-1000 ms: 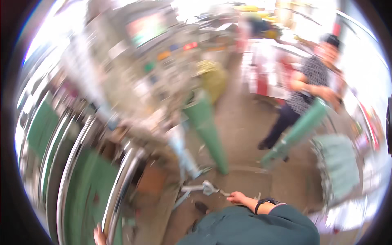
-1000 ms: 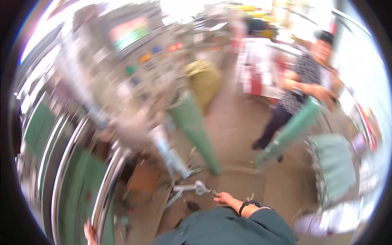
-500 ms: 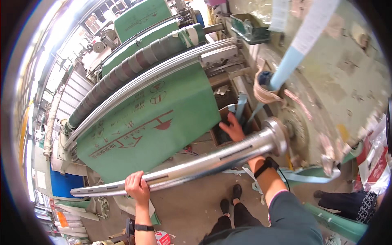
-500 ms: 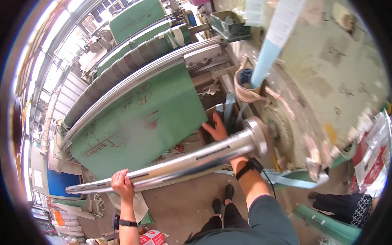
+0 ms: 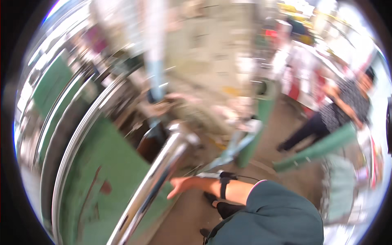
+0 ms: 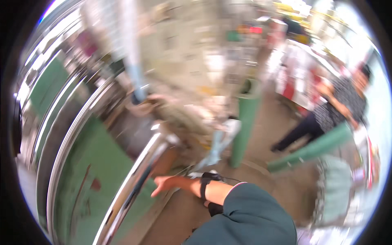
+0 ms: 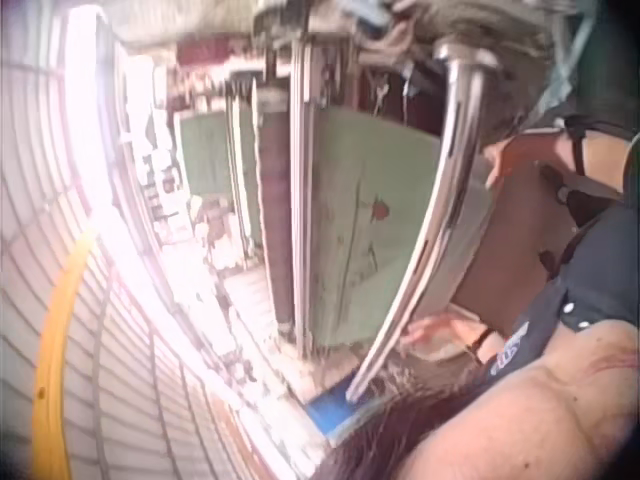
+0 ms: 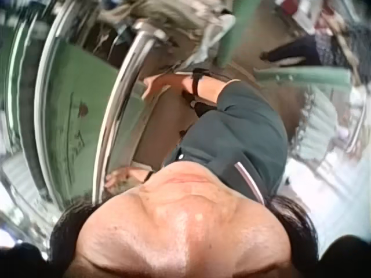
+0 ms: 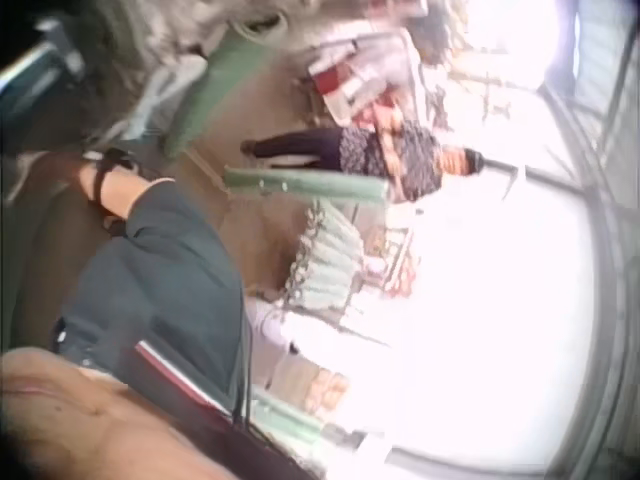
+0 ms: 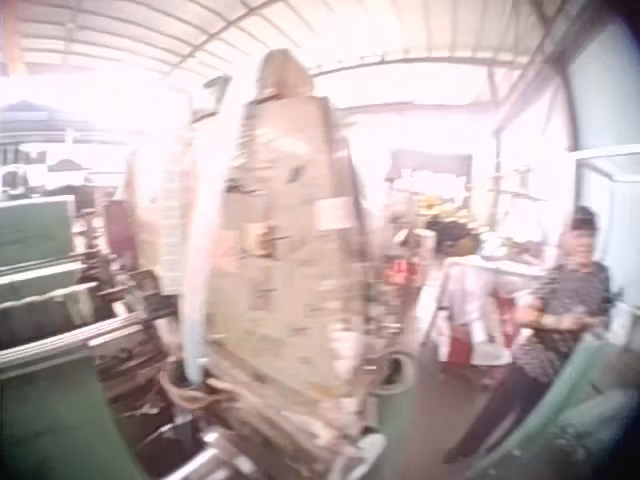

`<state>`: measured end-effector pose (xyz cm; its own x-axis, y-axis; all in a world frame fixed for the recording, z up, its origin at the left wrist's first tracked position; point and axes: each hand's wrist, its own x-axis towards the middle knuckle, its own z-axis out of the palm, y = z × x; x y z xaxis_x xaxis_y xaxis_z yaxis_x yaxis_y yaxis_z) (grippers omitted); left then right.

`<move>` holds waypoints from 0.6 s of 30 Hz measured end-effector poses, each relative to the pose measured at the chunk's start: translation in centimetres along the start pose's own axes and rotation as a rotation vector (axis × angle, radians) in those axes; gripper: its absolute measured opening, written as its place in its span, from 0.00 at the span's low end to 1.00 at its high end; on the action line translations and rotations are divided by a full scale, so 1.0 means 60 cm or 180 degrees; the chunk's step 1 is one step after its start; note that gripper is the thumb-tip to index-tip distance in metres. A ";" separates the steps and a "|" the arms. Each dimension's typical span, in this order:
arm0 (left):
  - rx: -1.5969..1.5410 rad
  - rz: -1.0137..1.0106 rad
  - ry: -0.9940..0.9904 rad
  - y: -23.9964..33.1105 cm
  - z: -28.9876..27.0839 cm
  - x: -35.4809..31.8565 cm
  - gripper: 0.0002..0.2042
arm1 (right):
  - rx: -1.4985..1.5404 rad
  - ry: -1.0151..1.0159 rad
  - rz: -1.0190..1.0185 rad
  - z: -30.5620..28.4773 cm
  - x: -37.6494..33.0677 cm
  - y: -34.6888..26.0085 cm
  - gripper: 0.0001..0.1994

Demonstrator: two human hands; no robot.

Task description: Operates an industrial material rolling machine to process, cut, and bag rolls of floor protection material.

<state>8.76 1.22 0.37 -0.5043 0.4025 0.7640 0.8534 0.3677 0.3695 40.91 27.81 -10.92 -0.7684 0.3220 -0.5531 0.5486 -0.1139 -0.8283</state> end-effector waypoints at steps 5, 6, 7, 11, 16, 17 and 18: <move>-0.0234 -0.0142 -0.0614 0.016 -0.005 -0.056 0.21 | 0.0583 0.0138 -0.0800 0.144 -0.195 0.036 0.32; -0.0301 -0.0191 -0.0707 0.002 -0.011 -0.064 0.21 | 0.0351 -0.0011 -0.0694 0.190 -0.225 0.048 0.32; -0.0383 -0.0258 -0.0768 -0.015 -0.017 -0.066 0.21 | 0.0032 0.0036 -0.0483 0.237 -0.248 0.063 0.34; -0.0635 -0.0625 -0.0885 -0.097 -0.042 -0.081 0.22 | 0.0403 0.1366 0.0239 0.287 -0.442 -0.022 0.29; -0.0707 -0.1301 -0.0910 -0.221 -0.112 -0.103 0.22 | 0.1169 0.2282 -0.0523 0.244 -0.542 -0.069 0.17; -0.0768 -0.1467 -0.0913 -0.247 -0.120 -0.109 0.22 | 0.1184 0.2276 -0.0660 0.237 -0.539 -0.071 0.16; -0.0818 -0.1642 -0.0890 -0.273 -0.133 -0.117 0.22 | 0.1114 0.2354 -0.0647 0.228 -0.539 -0.070 0.15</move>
<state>-0.60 -14.31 -6.84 -0.8444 0.4438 0.3001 0.4788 0.3739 0.7943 58.97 5.01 9.23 -0.3604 0.8864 -0.2906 0.1955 -0.2328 -0.9527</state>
